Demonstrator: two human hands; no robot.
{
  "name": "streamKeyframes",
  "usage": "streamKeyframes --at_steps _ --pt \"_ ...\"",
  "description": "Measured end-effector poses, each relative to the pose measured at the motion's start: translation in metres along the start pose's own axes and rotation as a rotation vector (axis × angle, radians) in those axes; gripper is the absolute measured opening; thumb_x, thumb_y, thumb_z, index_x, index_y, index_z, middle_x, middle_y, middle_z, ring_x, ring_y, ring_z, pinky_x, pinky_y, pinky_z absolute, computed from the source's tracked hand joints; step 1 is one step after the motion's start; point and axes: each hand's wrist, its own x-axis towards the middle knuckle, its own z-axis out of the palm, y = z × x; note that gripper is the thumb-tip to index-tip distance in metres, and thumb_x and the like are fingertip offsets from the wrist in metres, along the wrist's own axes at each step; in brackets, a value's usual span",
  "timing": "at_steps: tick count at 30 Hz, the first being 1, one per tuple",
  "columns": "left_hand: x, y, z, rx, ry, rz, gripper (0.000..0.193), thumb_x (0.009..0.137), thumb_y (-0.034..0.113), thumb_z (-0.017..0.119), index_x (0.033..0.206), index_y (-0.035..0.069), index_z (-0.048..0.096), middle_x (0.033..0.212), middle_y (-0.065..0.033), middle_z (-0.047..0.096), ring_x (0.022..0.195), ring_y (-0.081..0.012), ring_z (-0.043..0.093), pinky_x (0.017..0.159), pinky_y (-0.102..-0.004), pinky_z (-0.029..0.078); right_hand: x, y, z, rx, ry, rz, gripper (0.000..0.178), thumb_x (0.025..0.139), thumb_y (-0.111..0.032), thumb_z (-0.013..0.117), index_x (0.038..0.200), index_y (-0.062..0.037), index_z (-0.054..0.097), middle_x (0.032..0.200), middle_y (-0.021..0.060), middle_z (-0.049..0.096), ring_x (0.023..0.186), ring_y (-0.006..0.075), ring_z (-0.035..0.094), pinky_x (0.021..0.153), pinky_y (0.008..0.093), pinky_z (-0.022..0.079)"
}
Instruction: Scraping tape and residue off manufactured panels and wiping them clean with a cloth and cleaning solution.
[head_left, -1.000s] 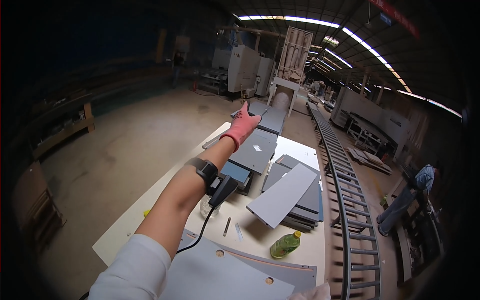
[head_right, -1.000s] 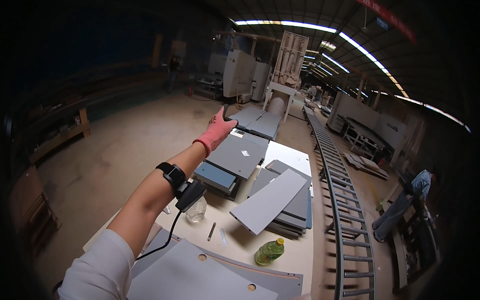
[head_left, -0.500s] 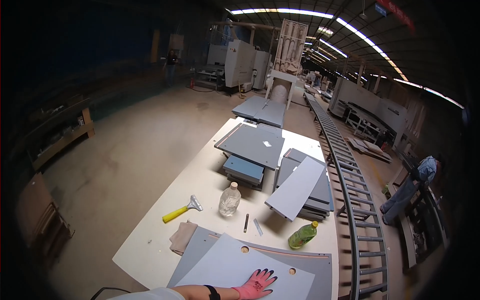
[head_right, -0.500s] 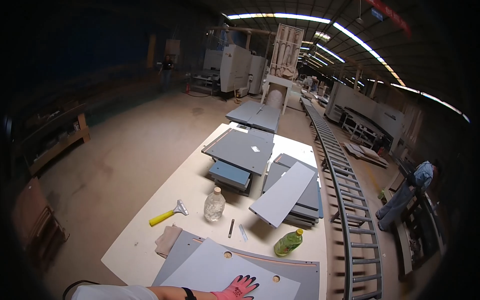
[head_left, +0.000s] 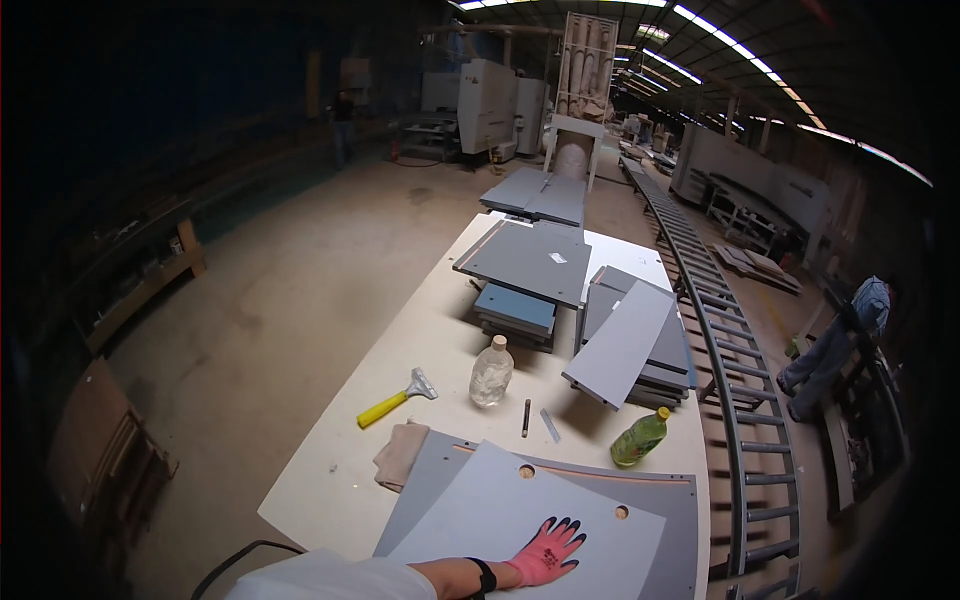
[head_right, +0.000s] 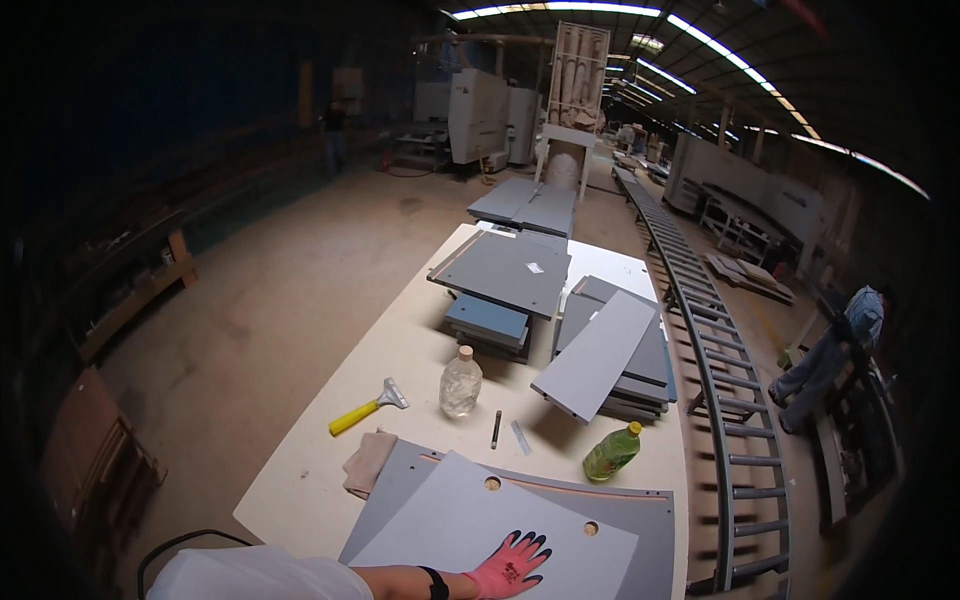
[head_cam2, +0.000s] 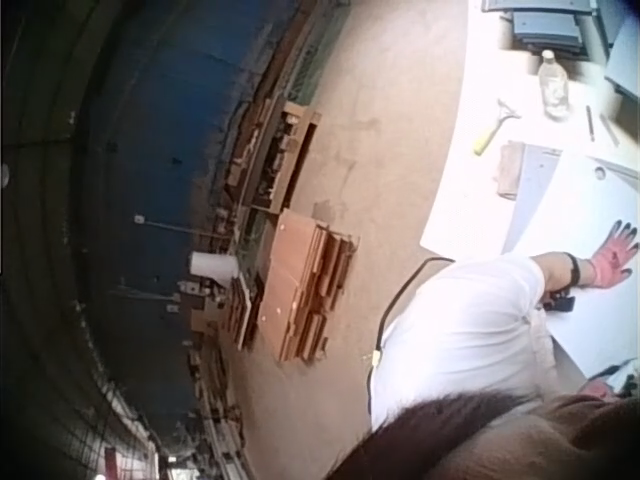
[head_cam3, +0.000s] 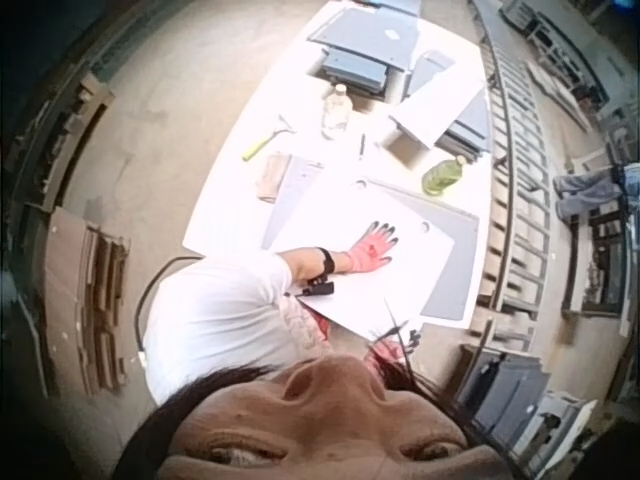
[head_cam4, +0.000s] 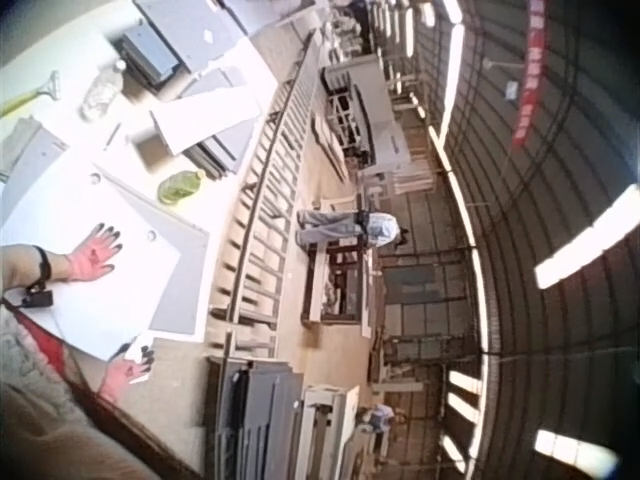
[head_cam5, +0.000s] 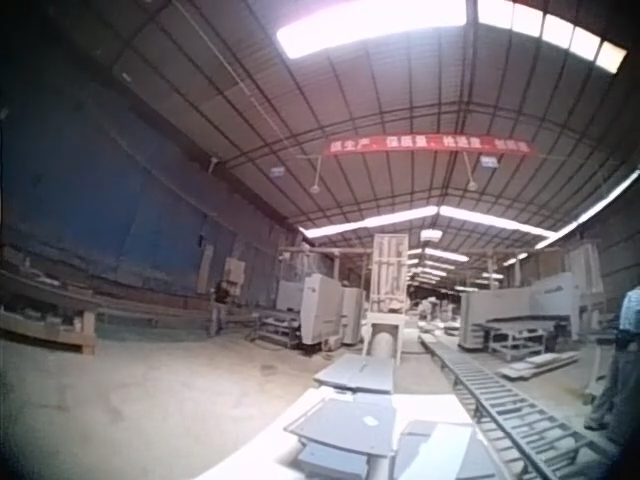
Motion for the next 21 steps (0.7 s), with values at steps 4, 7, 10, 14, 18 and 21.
streamKeyframes --at_steps 4,7,10,14,18,21 --pt "0.019 0.006 -0.026 -0.091 0.007 0.050 0.052 0.089 0.038 0.045 0.129 0.004 0.042 0.138 -0.0201 0.034 0.130 -0.0347 0.029 0.107 -0.0509 0.017 0.000 -0.006 -0.024 0.320 0.097 0.081 0.057 0.084 -0.038 0.052 0.129 -0.0026 0.046 0.128 0.0260 0.046 0.116 0.0453 0.044 0.092 0.0597 0.034" --pt "-0.004 -0.013 0.009 0.097 -0.059 -0.038 0.052 0.090 0.038 0.044 0.130 0.005 0.041 0.138 -0.0197 0.034 0.130 -0.0341 0.029 0.107 -0.0512 0.017 -0.039 -0.070 0.059 0.986 0.152 0.112 0.053 0.085 -0.037 0.052 0.126 -0.0027 0.049 0.126 0.0246 0.048 0.114 0.0443 0.046 0.090 0.0583 0.036" --pt "0.003 0.002 0.000 0.070 0.006 0.017 0.053 0.090 0.039 0.043 0.130 0.005 0.041 0.137 -0.0195 0.035 0.130 -0.0339 0.029 0.107 -0.0515 0.017 -0.016 -0.007 -0.005 0.512 0.190 0.163 0.051 0.086 -0.032 0.053 0.125 0.0004 0.049 0.124 0.0262 0.049 0.112 0.0446 0.046 0.090 0.0569 0.037" --pt "0.008 0.003 -0.002 0.044 -0.006 0.018 0.053 0.090 0.038 0.042 0.131 0.005 0.039 0.136 -0.0193 0.036 0.130 -0.0334 0.029 0.107 -0.0516 0.017 -0.054 -0.082 0.170 -0.071 0.586 0.115 0.053 0.086 -0.031 0.053 0.127 0.0017 0.045 0.125 0.0265 0.048 0.113 0.0438 0.046 0.092 0.0582 0.035" --pt "0.004 0.001 0.002 0.079 -0.009 0.005 0.053 0.090 0.038 0.042 0.132 0.005 0.038 0.136 -0.0193 0.036 0.130 -0.0327 0.029 0.106 -0.0519 0.017 -0.047 -0.038 0.037 0.524 0.133 0.079 0.053 0.087 -0.031 0.049 0.130 -0.0010 0.044 0.127 0.0261 0.046 0.117 0.0420 0.043 0.094 0.0583 0.033" --pt "-0.004 0.007 -0.007 0.099 -0.029 0.017 0.054 0.090 0.039 0.042 0.132 0.005 0.038 0.137 -0.0194 0.035 0.130 -0.0328 0.029 0.106 -0.0523 0.017 -0.049 0.000 0.018 0.161 -0.073 0.104 0.051 0.088 -0.030 0.048 0.131 -0.0036 0.044 0.127 0.0256 0.047 0.118 0.0416 0.043 0.095 0.0590 0.033"
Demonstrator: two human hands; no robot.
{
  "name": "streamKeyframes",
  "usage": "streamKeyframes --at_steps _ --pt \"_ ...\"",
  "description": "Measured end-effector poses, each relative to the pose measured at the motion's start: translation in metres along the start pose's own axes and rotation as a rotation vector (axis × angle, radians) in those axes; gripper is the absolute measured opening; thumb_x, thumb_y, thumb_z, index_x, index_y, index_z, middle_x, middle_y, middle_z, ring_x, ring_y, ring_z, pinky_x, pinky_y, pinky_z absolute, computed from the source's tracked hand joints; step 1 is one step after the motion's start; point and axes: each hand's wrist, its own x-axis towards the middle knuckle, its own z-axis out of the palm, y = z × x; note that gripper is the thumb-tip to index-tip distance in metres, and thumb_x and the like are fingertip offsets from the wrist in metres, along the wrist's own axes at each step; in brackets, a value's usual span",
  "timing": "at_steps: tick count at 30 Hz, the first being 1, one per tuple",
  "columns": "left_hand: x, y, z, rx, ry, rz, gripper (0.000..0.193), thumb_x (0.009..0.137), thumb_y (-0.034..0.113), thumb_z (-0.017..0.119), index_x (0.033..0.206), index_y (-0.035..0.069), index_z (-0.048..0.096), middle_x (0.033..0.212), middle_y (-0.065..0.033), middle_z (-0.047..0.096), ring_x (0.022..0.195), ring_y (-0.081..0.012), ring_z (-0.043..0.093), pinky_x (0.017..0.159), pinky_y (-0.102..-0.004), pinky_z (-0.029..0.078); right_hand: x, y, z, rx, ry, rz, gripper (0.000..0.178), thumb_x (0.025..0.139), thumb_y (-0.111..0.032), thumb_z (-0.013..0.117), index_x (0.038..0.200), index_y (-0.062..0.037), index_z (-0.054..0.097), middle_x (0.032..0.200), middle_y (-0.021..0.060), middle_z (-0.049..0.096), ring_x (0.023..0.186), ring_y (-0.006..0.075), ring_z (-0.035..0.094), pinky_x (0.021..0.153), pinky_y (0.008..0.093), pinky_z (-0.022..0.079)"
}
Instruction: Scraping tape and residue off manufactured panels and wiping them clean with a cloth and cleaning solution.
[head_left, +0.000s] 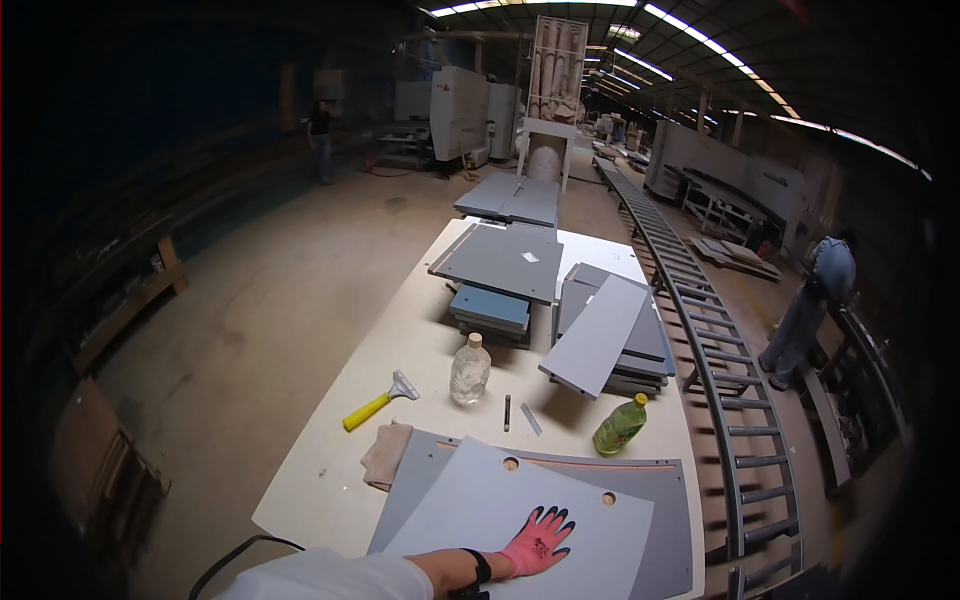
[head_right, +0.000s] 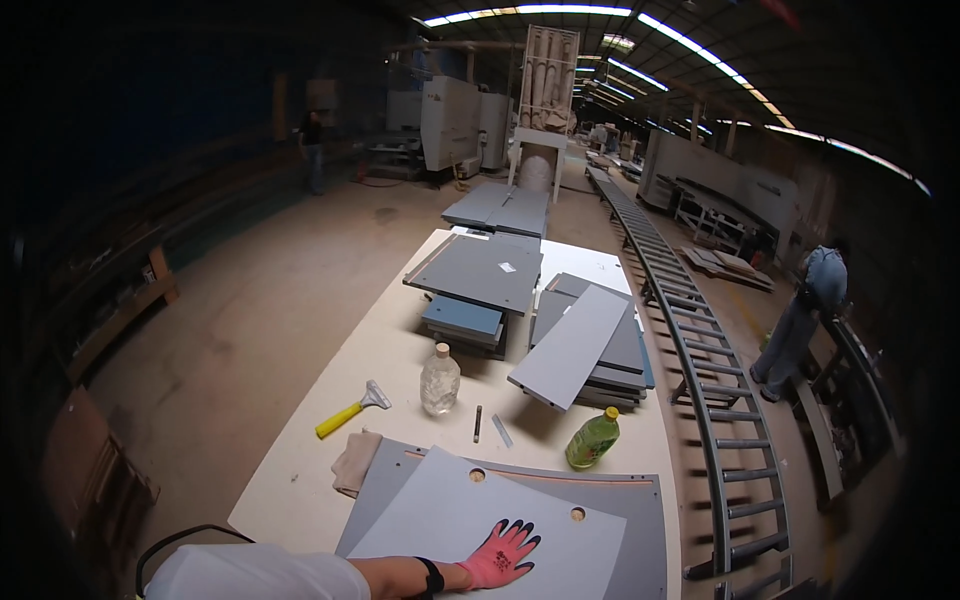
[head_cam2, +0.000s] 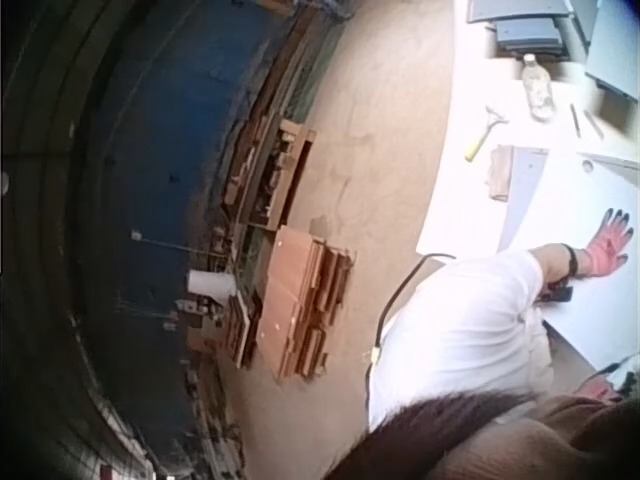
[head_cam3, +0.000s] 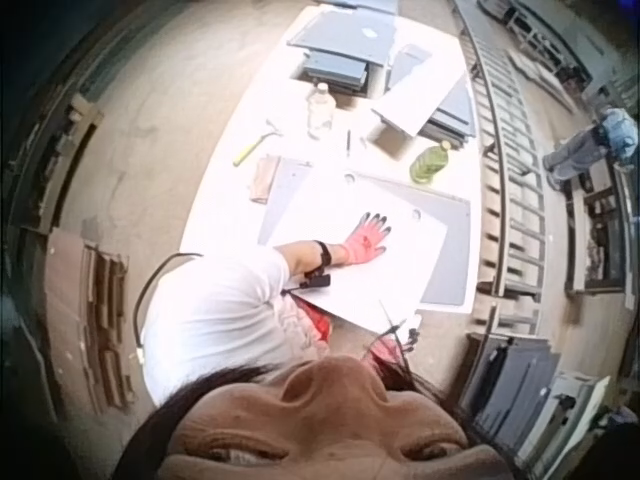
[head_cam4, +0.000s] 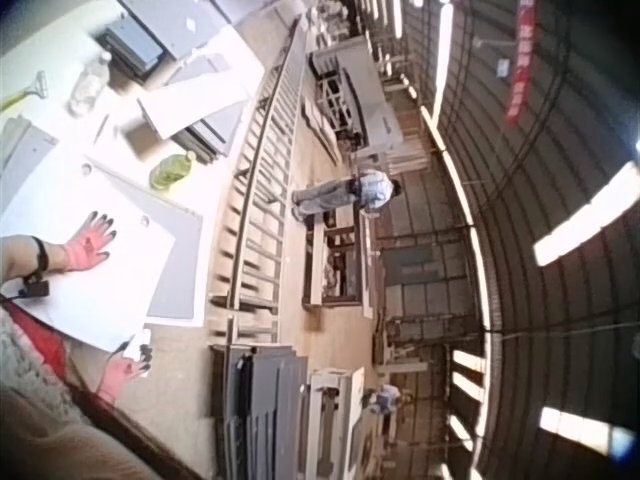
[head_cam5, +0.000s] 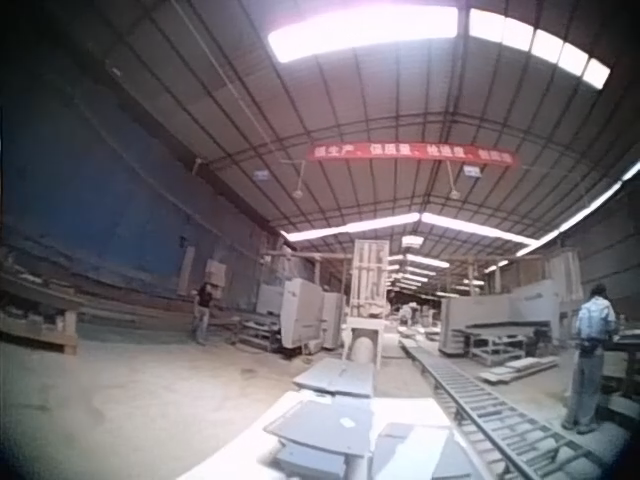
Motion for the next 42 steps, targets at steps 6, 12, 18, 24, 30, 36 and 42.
streamKeyframes --at_steps 6,12,18,24,30,36,42 --pt "0.008 0.002 0.011 0.034 -0.065 0.007 0.056 0.089 0.042 0.042 0.132 0.006 0.041 0.139 -0.0203 0.035 0.131 -0.0348 0.030 0.106 -0.0536 0.015 -0.029 -0.042 0.000 0.194 0.011 -0.069 0.047 0.089 -0.030 0.048 0.132 -0.0117 0.042 0.125 0.0168 0.049 0.119 0.0373 0.043 0.100 0.0536 0.031" --pt "0.026 -0.001 0.000 0.117 0.009 -0.016 0.057 0.089 0.039 0.043 0.133 0.004 0.039 0.139 -0.0219 0.033 0.131 -0.0368 0.026 0.108 -0.0529 0.013 0.043 0.009 0.035 0.809 -0.025 0.586 0.052 0.087 -0.024 0.052 0.130 0.0033 0.042 0.136 0.0221 0.040 0.128 0.0358 0.034 0.108 0.0473 0.023" --pt "0.026 0.011 0.018 0.181 -0.087 -0.002 0.058 0.090 0.038 0.039 0.137 0.004 0.033 0.141 -0.0204 0.029 0.132 -0.0360 0.025 0.108 -0.0524 0.013 0.034 0.074 0.011 1.713 0.325 0.994 0.059 0.092 -0.042 0.046 0.130 0.0024 0.043 0.129 0.0152 0.048 0.120 0.0216 0.043 0.103 0.0341 0.032" --pt "0.023 0.010 0.006 0.169 -0.120 -0.019 0.057 0.090 0.037 0.039 0.137 0.004 0.033 0.142 -0.0195 0.027 0.132 -0.0354 0.024 0.108 -0.0516 0.012 0.020 0.043 -0.013 1.140 -0.157 0.290 0.052 0.081 -0.009 0.049 0.130 0.0075 0.040 0.134 0.0207 0.041 0.129 0.0290 0.036 0.106 0.0373 0.028" --pt "0.026 0.006 0.008 0.072 -0.085 -0.001 0.057 0.087 0.034 0.048 0.133 0.001 0.037 0.138 -0.0228 0.032 0.130 -0.0371 0.026 0.107 -0.0546 0.012 0.118 -0.002 -0.009 0.568 -0.368 -0.276 0.062 0.072 -0.029 0.064 0.124 0.0014 0.047 0.121 0.0175 0.045 0.120 0.0328 0.037 0.107 0.0484 0.021" --pt "0.030 -0.004 -0.005 0.069 -0.122 -0.059 0.058 0.086 0.037 0.048 0.131 0.001 0.040 0.138 -0.0227 0.033 0.130 -0.0364 0.027 0.107 -0.0550 0.013 0.277 -0.062 0.020 0.559 -0.170 -0.300 0.064 0.077 -0.033 0.060 0.128 0.0015 0.042 0.130 0.0180 0.043 0.126 0.0318 0.034 0.109 0.0457 0.018" --pt "0.029 0.005 0.000 0.006 -0.170 -0.001 0.056 0.088 0.040 0.045 0.131 0.005 0.040 0.138 -0.0207 0.034 0.130 -0.0353 0.028 0.106 -0.0545 0.015 0.377 -0.089 0.043 0.493 -0.175 -0.193 0.064 0.083 -0.035 0.053 0.132 0.0036 0.038 0.135 0.0181 0.038 0.130 0.0311 0.030 0.111 0.0438 0.014"
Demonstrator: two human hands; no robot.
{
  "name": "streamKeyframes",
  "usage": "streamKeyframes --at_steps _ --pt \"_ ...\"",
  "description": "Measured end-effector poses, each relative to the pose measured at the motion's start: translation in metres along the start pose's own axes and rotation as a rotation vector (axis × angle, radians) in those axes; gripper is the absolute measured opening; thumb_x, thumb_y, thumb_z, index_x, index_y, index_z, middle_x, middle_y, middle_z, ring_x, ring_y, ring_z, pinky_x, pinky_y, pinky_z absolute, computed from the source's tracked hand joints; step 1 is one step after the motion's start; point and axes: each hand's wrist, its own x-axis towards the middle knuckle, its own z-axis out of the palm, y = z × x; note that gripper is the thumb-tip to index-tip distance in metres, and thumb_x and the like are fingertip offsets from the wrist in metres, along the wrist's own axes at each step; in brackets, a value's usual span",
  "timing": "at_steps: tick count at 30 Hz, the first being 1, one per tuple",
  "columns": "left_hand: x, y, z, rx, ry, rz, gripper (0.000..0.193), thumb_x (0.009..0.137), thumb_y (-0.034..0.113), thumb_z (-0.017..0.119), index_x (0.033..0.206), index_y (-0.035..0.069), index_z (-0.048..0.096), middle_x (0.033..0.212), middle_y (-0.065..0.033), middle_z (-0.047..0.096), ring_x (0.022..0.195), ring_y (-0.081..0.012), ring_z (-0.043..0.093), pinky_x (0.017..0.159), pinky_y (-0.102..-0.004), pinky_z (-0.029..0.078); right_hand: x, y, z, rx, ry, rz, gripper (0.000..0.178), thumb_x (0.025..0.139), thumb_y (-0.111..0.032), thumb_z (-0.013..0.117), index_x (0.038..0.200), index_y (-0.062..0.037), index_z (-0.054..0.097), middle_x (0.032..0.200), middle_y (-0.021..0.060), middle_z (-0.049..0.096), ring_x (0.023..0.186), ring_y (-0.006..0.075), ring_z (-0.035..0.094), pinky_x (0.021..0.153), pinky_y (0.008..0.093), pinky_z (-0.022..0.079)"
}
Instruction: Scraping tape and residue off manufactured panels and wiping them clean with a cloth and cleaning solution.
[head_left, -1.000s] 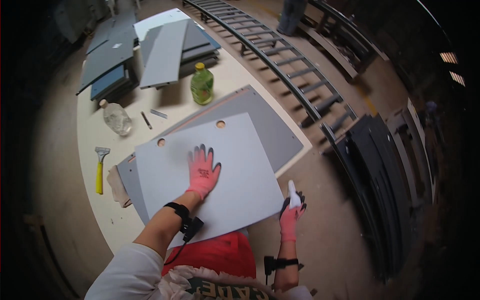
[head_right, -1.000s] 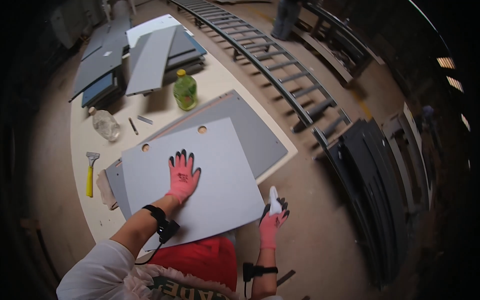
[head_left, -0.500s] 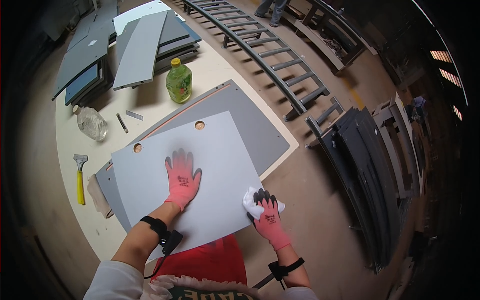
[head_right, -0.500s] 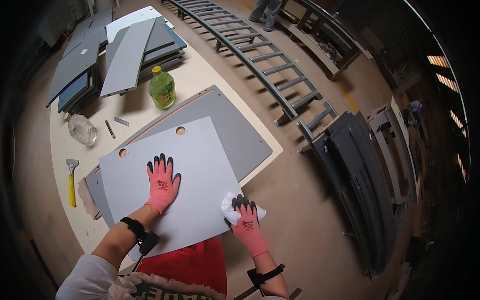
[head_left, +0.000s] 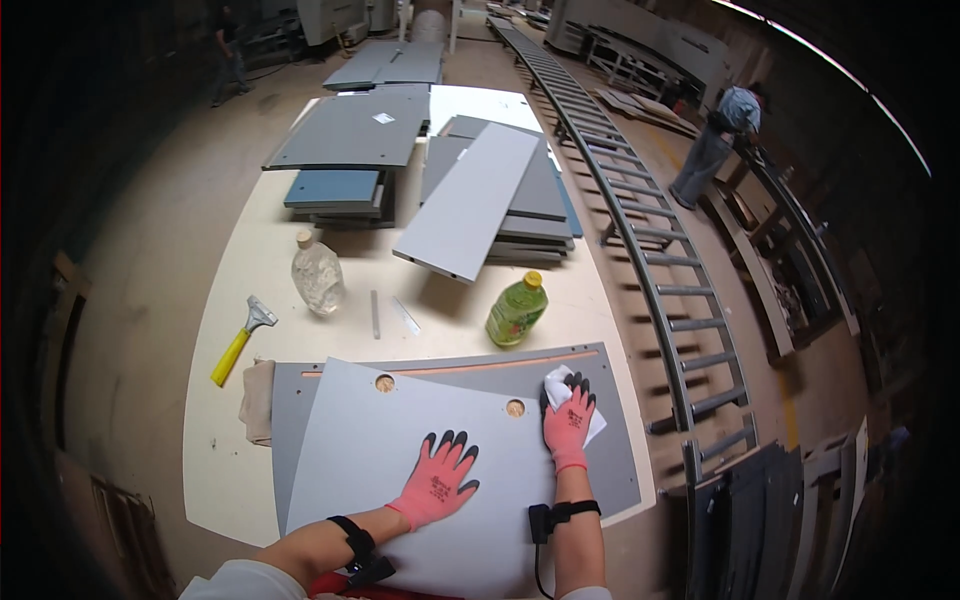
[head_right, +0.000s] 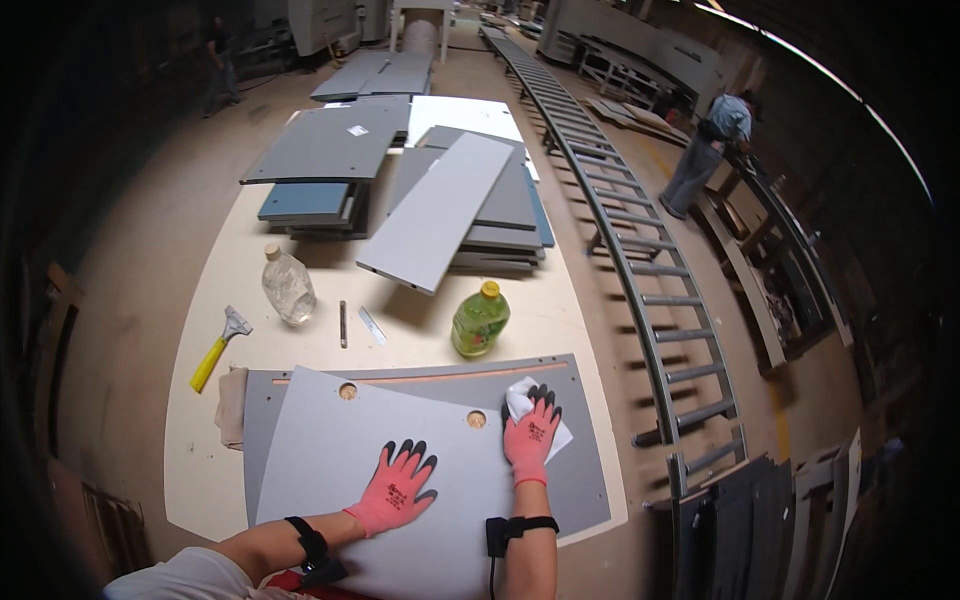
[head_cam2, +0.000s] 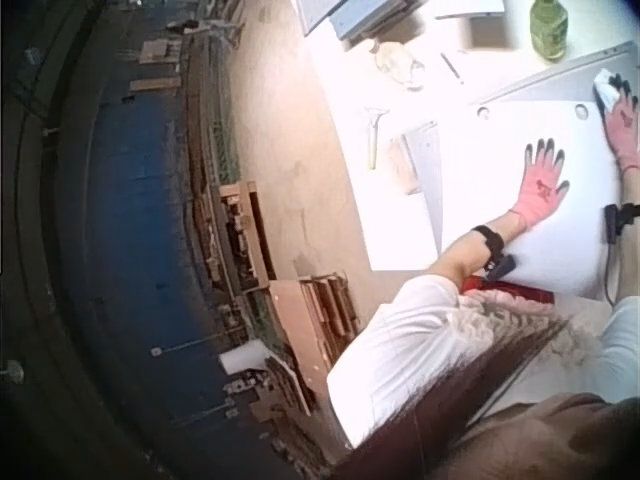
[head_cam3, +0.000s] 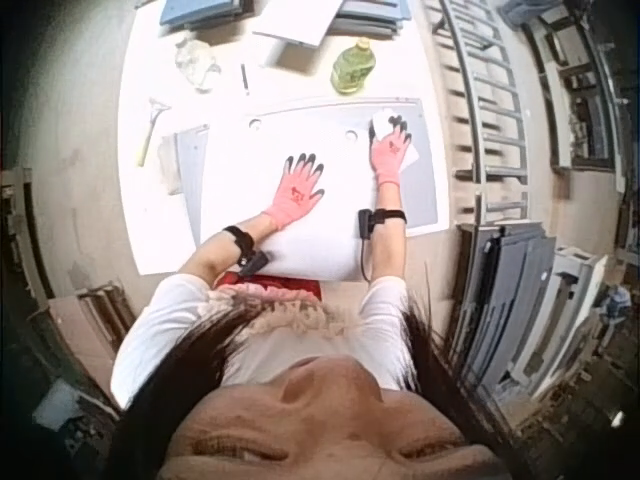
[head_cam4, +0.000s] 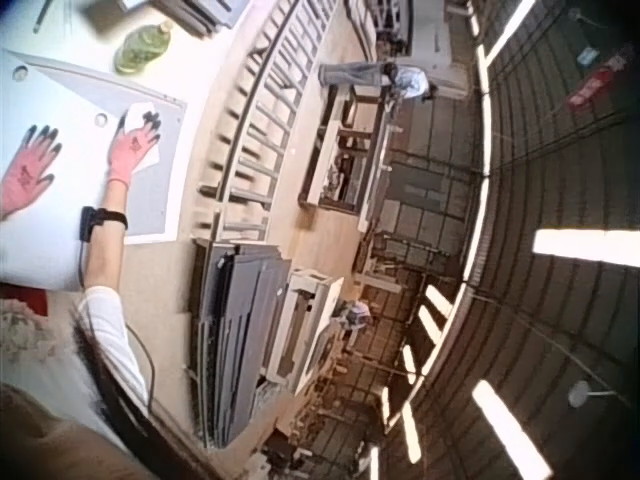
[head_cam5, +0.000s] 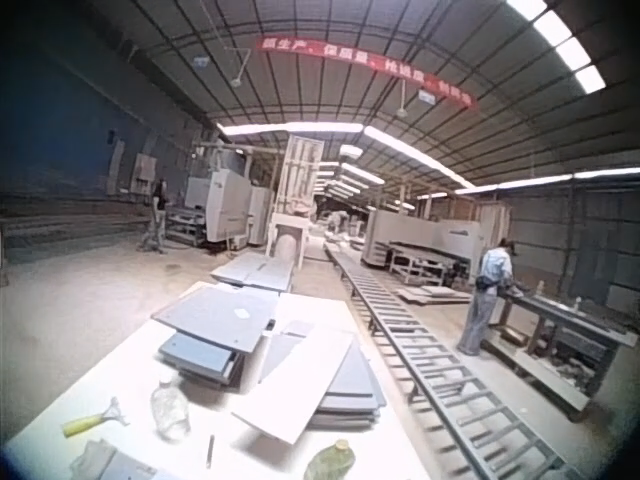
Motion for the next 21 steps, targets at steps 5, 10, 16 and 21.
streamKeyframes --at_steps 5,10,16,21 --pt "-0.012 -0.011 -0.012 -0.041 -0.017 -0.069 0.053 0.090 0.040 0.042 0.129 0.004 0.042 0.137 -0.0190 0.036 0.129 -0.0332 0.032 0.105 -0.0514 0.019 -0.047 -0.039 -0.007 -0.031 0.005 -0.078 0.065 0.084 -0.035 0.052 0.132 0.0065 0.037 0.138 0.0192 0.034 0.133 0.0307 0.024 0.112 0.0436 0.009" --pt "-0.028 -0.021 -0.001 -0.325 0.210 -0.159 0.050 0.087 0.032 0.050 0.126 0.002 0.045 0.134 -0.0199 0.040 0.126 -0.0346 0.034 0.106 -0.0501 0.019 -0.081 -0.046 0.008 0.417 0.098 -0.010 0.050 0.089 -0.015 0.048 0.128 0.0125 0.035 0.136 0.0256 0.033 0.131 0.0392 0.024 0.111 0.0428 0.015" --pt "-0.189 -0.051 -0.001 -0.129 0.410 -0.753 0.058 0.072 0.019 0.063 0.121 -0.005 0.044 0.125 -0.0286 0.040 0.119 -0.0425 0.036 0.105 -0.0574 0.018 -0.055 -0.094 0.011 0.682 0.231 0.213 0.048 0.092 -0.018 0.044 0.128 0.0131 0.036 0.137 0.0259 0.031 0.128 0.0389 0.026 0.110 0.0423 0.017" --pt "-0.244 -0.049 -0.001 -0.097 0.212 -0.866 0.057 0.074 0.028 0.060 0.121 -0.002 0.047 0.117 -0.0246 0.047 0.112 -0.0395 0.043 0.103 -0.0564 0.021 -0.062 -0.232 -0.003 0.052 -0.008 -0.465 0.061 0.082 -0.031 0.056 0.128 0.0075 0.042 0.131 0.0194 0.040 0.129 0.0318 0.030 0.111 0.0475 0.011"
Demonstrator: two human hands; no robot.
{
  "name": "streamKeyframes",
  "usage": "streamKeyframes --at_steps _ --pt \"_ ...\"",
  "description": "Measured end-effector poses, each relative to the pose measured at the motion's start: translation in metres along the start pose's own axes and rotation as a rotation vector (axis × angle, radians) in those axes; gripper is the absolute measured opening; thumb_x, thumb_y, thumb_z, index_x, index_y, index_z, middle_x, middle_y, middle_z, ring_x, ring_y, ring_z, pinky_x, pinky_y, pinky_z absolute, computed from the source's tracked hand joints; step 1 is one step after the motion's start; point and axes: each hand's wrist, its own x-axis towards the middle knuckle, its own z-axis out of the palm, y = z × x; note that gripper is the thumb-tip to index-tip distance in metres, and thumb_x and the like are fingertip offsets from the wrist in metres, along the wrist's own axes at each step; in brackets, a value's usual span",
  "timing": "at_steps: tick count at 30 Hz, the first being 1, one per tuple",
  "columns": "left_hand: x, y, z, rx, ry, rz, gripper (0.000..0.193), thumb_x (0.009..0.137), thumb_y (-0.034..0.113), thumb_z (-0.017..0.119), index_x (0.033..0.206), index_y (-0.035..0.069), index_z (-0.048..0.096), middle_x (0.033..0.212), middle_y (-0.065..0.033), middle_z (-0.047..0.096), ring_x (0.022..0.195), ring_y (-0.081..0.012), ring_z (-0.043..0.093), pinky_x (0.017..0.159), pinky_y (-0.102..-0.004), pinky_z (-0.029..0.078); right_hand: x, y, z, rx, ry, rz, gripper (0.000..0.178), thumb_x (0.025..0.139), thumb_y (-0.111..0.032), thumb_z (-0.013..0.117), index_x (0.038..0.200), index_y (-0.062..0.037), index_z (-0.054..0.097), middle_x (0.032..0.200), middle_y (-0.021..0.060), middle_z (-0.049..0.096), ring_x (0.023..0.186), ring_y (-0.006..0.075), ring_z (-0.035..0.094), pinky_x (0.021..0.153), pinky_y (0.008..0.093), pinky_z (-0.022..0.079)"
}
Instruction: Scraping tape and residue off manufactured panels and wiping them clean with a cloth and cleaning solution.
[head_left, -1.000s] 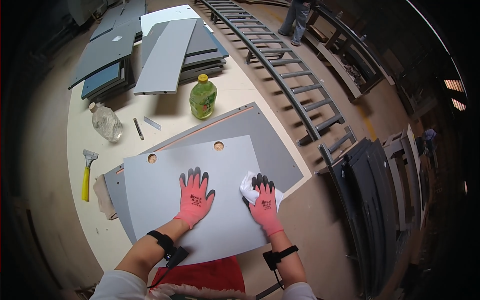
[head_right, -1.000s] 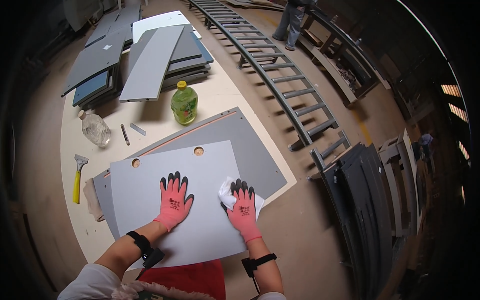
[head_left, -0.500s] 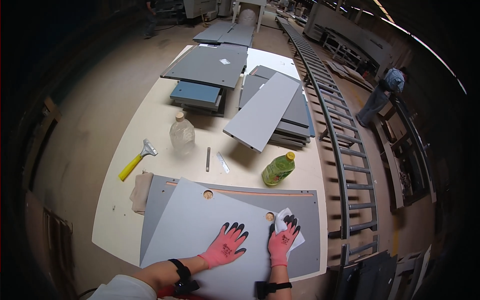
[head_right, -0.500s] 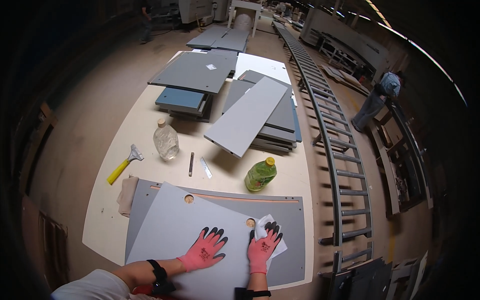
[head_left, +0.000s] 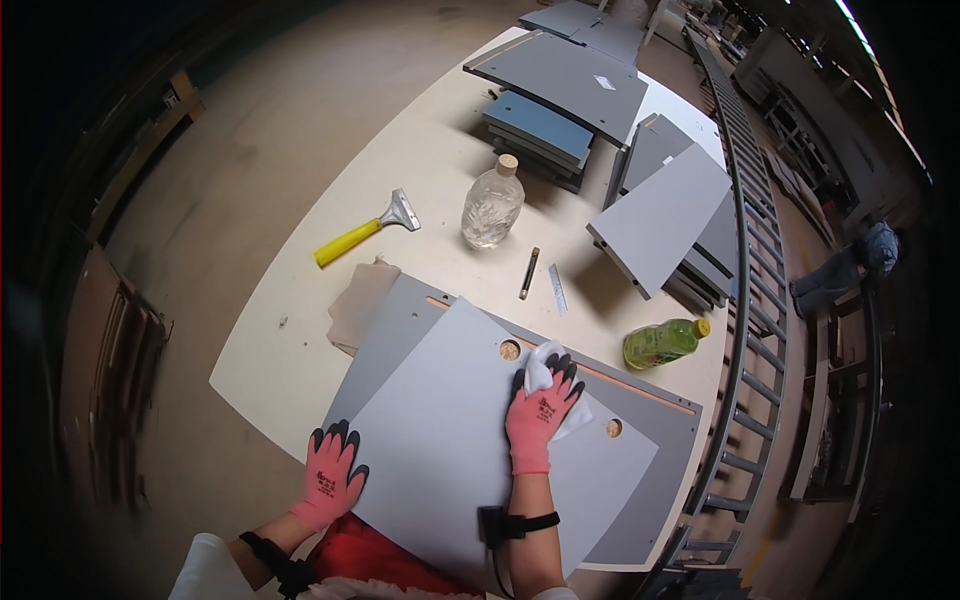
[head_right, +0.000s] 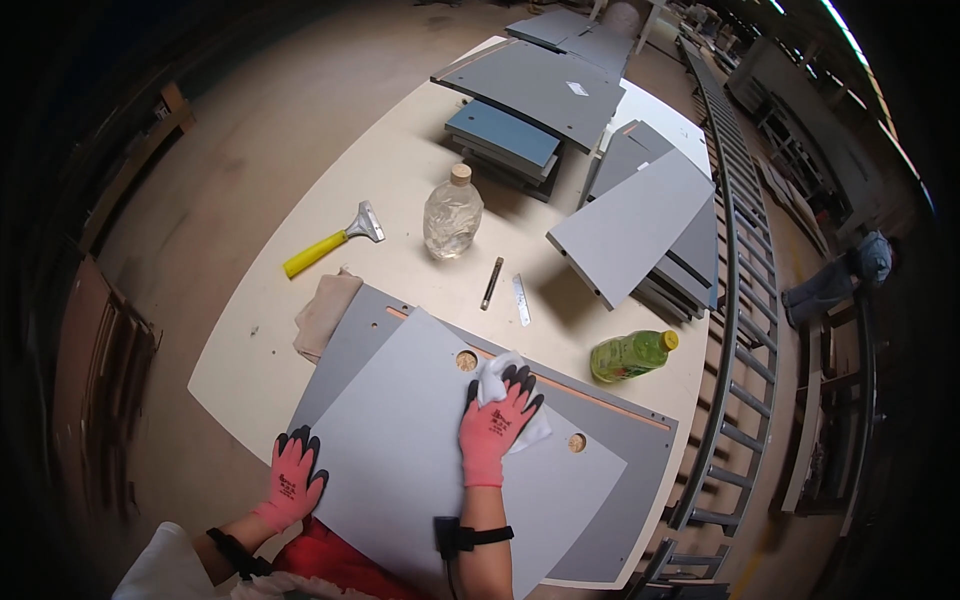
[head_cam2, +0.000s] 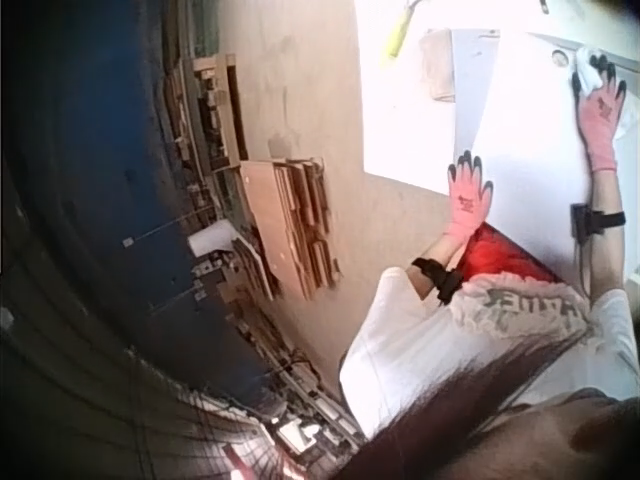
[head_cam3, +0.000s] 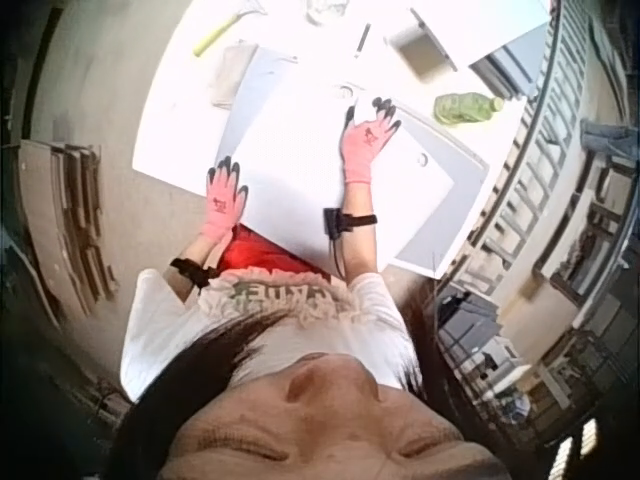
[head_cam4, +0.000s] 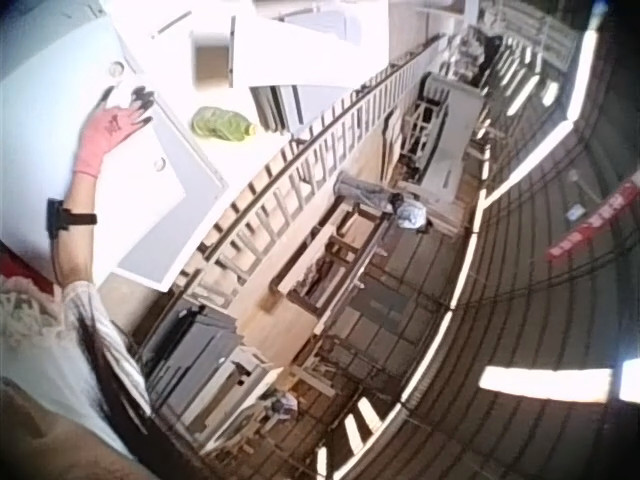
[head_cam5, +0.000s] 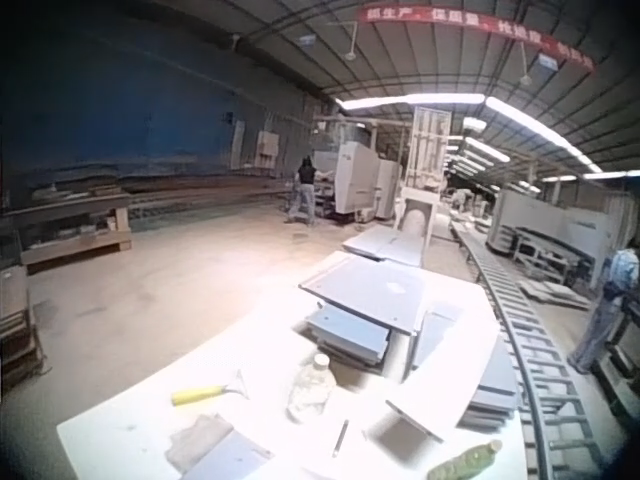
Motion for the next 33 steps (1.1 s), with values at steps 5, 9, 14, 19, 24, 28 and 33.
streamKeyframes --at_steps 5,9,14,19,24,28,33 --pt "0.003 -0.004 0.000 -0.060 0.015 0.026 0.055 0.073 0.029 0.061 0.119 0.000 0.050 0.115 -0.0215 0.048 0.110 -0.0364 0.044 0.101 -0.0556 0.025 0.057 -0.091 0.012 0.146 0.000 -0.231 0.059 0.081 -0.030 0.057 0.126 0.0059 0.045 0.131 0.0158 0.041 0.128 0.0311 0.031 0.111 0.0462 0.013" --pt "0.007 -0.001 -0.007 -0.074 -0.021 0.018 0.055 0.074 0.031 0.061 0.119 0.000 0.050 0.116 -0.0212 0.048 0.111 -0.0351 0.044 0.101 -0.0554 0.025 0.043 -0.117 0.007 0.156 -0.097 -0.467 0.058 0.080 -0.033 0.059 0.127 -0.0009 0.047 0.127 0.0117 0.044 0.125 0.0282 0.034 0.110 0.0476 0.016" --pt "-0.001 -0.007 -0.008 0.002 -0.009 -0.001 0.053 0.075 0.032 0.059 0.117 0.000 0.052 0.122 -0.0241 0.045 0.111 -0.0364 0.043 0.101 -0.0559 0.024 -0.043 -0.133 0.007 0.146 -0.050 -0.695 0.064 0.077 -0.036 0.061 0.128 -0.0017 0.044 0.134 0.0122 0.040 0.128 0.0279 0.031 0.110 0.0504 0.013" --pt "0.007 0.003 -0.001 -0.013 0.001 0.015 0.051 0.074 0.033 0.060 0.113 0.001 0.054 0.110 -0.0218 0.049 0.107 -0.0365 0.045 0.101 -0.0577 0.023 0.069 -0.125 0.004 0.121 -0.044 -0.336 0.056 0.080 -0.028 0.059 0.124 0.0046 0.047 0.128 0.0179 0.044 0.123 0.0324 0.037 0.109 0.0458 0.019" --pt "0.000 -0.009 -0.005 -0.009 0.027 -0.006 0.050 0.074 0.034 0.061 0.112 0.002 0.056 0.107 -0.0206 0.050 0.104 -0.0357 0.046 0.100 -0.0579 0.024 0.023 -0.140 0.013 0.083 -0.186 -0.372 0.066 0.080 -0.032 0.060 0.131 0.0050 0.040 0.135 0.0187 0.037 0.128 0.0338 0.031 0.111 0.0465 0.014" --pt "0.001 -0.008 -0.009 -0.013 0.039 0.003 0.050 0.074 0.034 0.061 0.112 0.002 0.056 0.106 -0.0199 0.050 0.103 -0.0352 0.046 0.100 -0.0578 0.025 0.018 -0.133 0.003 0.026 -0.200 -0.456 0.061 0.080 -0.031 0.060 0.129 0.0014 0.043 0.133 0.0162 0.040 0.128 0.0328 0.032 0.110 0.0474 0.015" --pt "0.007 -0.001 -0.004 -0.022 0.004 0.010 0.051 0.074 0.035 0.060 0.113 0.002 0.055 0.106 -0.0198 0.051 0.104 -0.0349 0.046 0.100 -0.0577 0.025 0.078 -0.127 0.006 0.029 -0.090 -0.335 0.059 0.081 -0.031 0.058 0.128 0.0019 0.045 0.129 0.0149 0.045 0.125 0.0308 0.035 0.108 0.0461 0.019"
